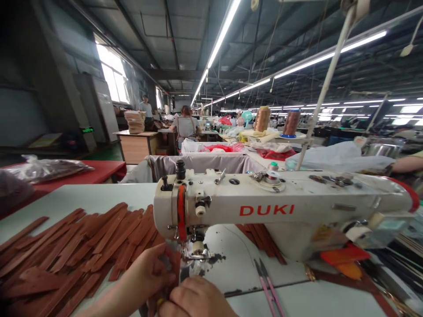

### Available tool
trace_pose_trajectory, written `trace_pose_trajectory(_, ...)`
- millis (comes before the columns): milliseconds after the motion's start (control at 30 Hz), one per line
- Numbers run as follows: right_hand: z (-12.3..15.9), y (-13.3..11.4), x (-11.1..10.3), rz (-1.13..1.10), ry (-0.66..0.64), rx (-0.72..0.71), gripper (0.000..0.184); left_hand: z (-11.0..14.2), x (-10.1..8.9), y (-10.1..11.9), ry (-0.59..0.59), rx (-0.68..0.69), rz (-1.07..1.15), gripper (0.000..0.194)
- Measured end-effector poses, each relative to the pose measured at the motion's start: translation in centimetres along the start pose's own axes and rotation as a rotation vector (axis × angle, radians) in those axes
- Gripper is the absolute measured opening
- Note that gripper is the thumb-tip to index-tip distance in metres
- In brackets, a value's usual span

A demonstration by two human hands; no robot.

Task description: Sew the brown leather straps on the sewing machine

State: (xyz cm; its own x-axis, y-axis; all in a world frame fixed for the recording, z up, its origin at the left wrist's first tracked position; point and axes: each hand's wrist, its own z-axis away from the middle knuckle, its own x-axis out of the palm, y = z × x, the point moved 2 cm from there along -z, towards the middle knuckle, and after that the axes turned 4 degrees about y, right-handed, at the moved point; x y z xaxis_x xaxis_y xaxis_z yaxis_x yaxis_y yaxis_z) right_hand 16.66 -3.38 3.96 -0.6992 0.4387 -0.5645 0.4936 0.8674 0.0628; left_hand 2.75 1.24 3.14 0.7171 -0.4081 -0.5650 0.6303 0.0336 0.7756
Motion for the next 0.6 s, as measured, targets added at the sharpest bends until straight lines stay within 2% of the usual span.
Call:
trace_pose_trajectory(100, 0.7, 0.6, -0.1, -0.04, -0.019, 0.012, 0.045, 1.1, -0.8, 0.4, 0.119, 0.127, -0.172, 0.011)
trace_pose_trajectory(167, 1.4, 0.9, 0.3, -0.033, -0.008, 0.026, 0.045, 2.1, -1.3, 0.3, 0.189, 0.243, -0.281, 0.015)
trace_pose_trajectory(233, 2.0, 1.1, 0.8, -0.025, -0.012, 0.049, 0.043, 2.8, -1.1, -0.3, 0.229, 0.464, -0.398, 0.021)
trace_pose_trajectory(267, 2.2, 1.1, 1.0, -0.028, -0.026, 0.067, 0.042, 2.9, -0.7, -0.6, 0.292, 0.621, -0.453, 0.028)
trace_pose_trajectory(333, 2.4, 1.2, 1.4, -0.052, -0.074, 0.103, 0.041, 2.8, 0.4, -1.4, 0.509, 0.938, -0.566, 0.042)
trace_pose_trajectory(400, 2.3, 1.3, 1.6, -0.063, -0.096, 0.128, 0.041, 2.3, 1.3, -2.0, 0.674, 1.116, -0.652, 0.047)
trace_pose_trajectory(433, 2.3, 1.3, 1.6, -0.059, -0.096, 0.13, 0.041, 2.1, 1.5, -2.1, 0.692, 1.143, -0.677, 0.048)
trace_pose_trajectory(533, 2.1, 1.5, 1.5, -0.027, -0.054, 0.113, 0.041, 1.7, 1.3, -1.7, 0.584, 1.101, -0.707, 0.049)
trace_pose_trajectory(600, 2.1, 1.6, 1.6, -0.009, -0.032, 0.103, 0.039, 1.8, 0.8, -1.2, 0.57, 1.067, -0.694, 0.049)
